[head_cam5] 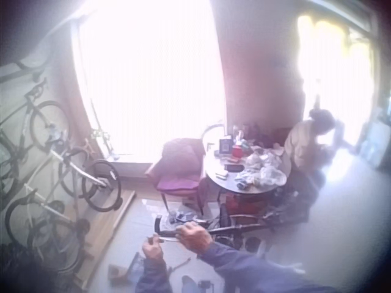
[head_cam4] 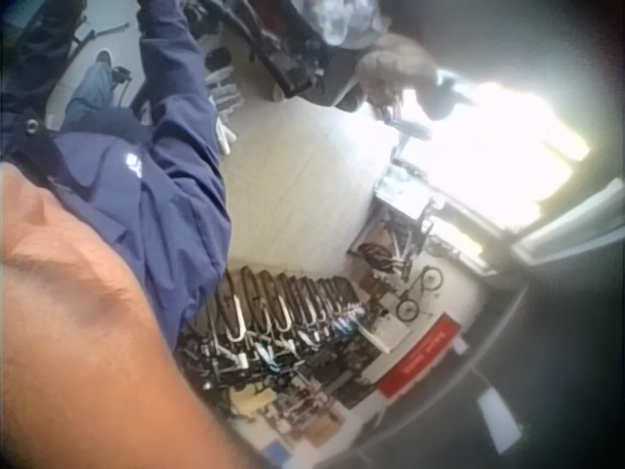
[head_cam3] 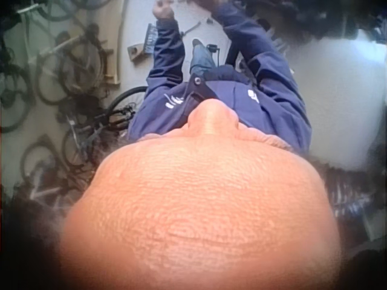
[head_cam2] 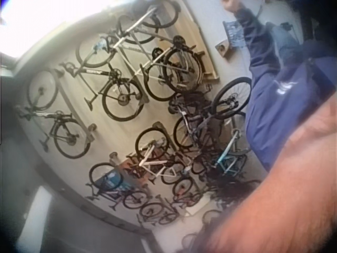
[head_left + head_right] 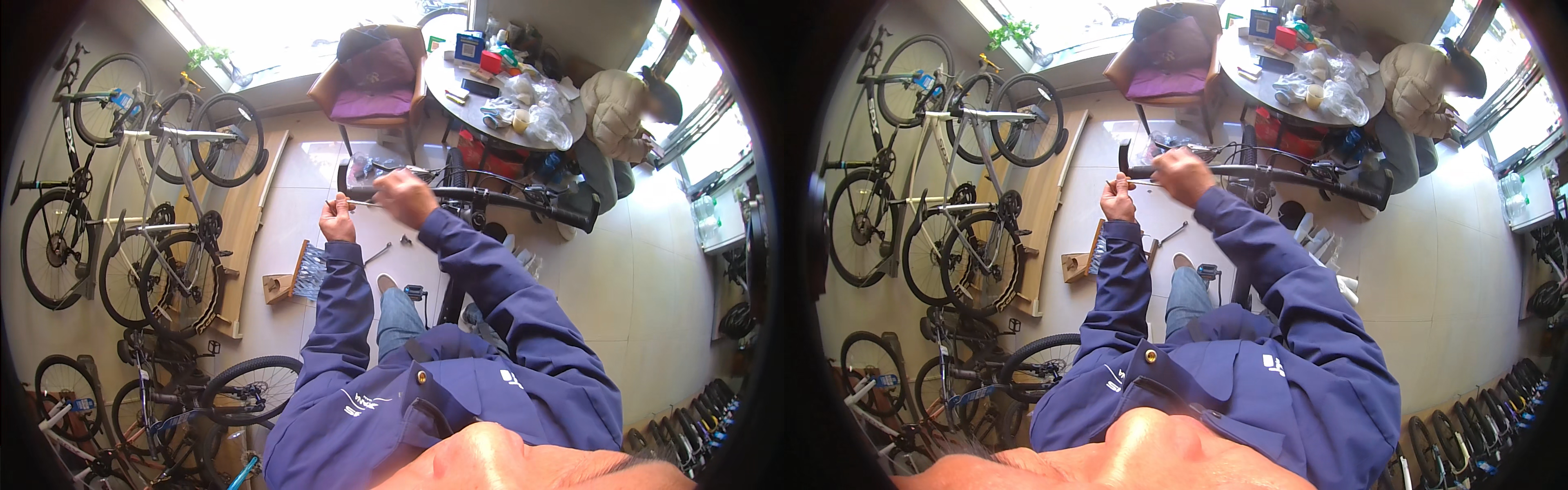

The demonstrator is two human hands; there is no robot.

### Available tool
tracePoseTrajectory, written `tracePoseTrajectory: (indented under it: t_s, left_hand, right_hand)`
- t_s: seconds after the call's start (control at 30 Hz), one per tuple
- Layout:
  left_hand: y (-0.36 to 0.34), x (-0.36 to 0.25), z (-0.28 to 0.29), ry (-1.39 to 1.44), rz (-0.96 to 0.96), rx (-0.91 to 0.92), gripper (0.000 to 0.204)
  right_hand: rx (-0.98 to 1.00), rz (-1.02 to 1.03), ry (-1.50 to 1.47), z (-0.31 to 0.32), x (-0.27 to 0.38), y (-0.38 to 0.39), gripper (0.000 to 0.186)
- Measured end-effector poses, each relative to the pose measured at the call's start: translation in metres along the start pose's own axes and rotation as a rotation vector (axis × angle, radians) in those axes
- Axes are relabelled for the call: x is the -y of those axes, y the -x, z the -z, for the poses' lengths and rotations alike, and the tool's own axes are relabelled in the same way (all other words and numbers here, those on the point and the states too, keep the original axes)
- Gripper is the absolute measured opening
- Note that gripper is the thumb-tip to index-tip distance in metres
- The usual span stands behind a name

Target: The person adjusts the handlebar and brake levers on a bicycle mounted on a repair stand. They use an Allen key to tighten bolts and repeatedly test the brake lever movement. The person also handles small parts and tools on the floor while working.

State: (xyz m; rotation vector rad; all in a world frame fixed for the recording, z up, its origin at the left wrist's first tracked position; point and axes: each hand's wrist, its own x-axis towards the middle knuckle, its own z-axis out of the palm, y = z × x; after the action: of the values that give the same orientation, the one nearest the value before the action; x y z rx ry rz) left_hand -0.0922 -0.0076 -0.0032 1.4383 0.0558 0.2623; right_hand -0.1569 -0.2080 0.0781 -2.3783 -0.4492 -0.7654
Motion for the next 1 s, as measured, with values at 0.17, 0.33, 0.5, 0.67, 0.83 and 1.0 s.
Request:
tracePoseTrajectory:
  t_s: [0.17,0.33,0.5,0.67,0.83,1.0]
  left_hand:
    - [0.002,0.012,0.005,-0.09,0.116,-0.048,0.039]
    - [0.01,0.021,0.004,0.082,0.298,-0.074,0.039]
    - [0.019,0.032,-0.004,0.228,0.445,-0.185,0.038]
    - [0.025,0.056,-0.004,0.278,0.681,-0.137,0.034]
    - [0.022,0.067,0.002,0.285,0.713,-0.086,0.031]
    - [0.015,0.067,-0.003,0.322,0.739,-0.07,0.03]
  right_hand:
    - [0.143,-0.374,0.274,0.034,-0.059,0.0,0.062]
    - [0.261,-0.463,0.25,0.021,-0.063,-0.007,0.082]
    - [0.315,-0.526,0.252,0.021,-0.06,-0.018,0.073]
    - [0.287,-0.543,0.26,0.022,-0.057,-0.018,0.064]
    - [0.269,-0.539,0.273,0.021,-0.056,-0.018,0.059]
    - [0.216,-0.515,0.281,0.021,-0.057,-0.016,0.056]
